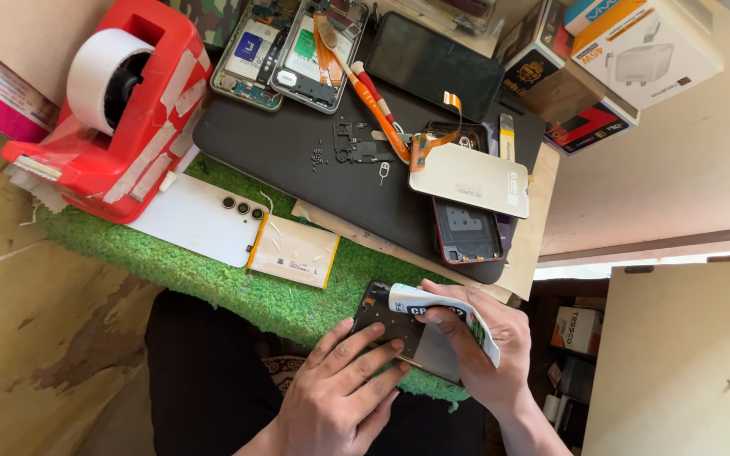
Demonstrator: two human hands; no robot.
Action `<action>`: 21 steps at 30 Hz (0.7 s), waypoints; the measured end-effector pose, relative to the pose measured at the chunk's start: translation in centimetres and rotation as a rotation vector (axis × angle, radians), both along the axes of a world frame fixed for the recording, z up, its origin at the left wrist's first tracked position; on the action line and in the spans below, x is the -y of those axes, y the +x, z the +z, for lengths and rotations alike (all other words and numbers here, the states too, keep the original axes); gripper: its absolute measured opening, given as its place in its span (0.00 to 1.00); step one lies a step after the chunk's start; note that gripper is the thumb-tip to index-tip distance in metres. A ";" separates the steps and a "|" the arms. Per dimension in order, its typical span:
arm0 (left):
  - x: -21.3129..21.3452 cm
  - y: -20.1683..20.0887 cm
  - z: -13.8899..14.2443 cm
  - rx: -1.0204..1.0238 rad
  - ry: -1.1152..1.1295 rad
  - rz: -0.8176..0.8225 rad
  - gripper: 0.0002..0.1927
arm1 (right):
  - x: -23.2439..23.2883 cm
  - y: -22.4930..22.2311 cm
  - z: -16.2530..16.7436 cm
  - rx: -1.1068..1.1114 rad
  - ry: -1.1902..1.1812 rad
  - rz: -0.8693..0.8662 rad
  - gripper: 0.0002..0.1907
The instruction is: The person sits on the floor and applies adhesive from a tube along the inner edges of a disassembled smartphone frame. They hold the frame with one hand and squeeze the adhesive tube with the other, moving along the perimeter to coat the bonding surface.
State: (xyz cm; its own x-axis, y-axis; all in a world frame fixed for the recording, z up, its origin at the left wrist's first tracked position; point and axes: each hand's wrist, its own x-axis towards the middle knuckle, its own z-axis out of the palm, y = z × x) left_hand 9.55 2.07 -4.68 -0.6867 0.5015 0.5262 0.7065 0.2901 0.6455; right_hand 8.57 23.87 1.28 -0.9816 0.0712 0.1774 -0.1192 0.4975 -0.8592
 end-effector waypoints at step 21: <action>0.3 0.1 -0.4 -0.017 -0.026 -0.016 0.16 | 0.8 0.1 0.0 -0.112 0.232 -0.017 0.13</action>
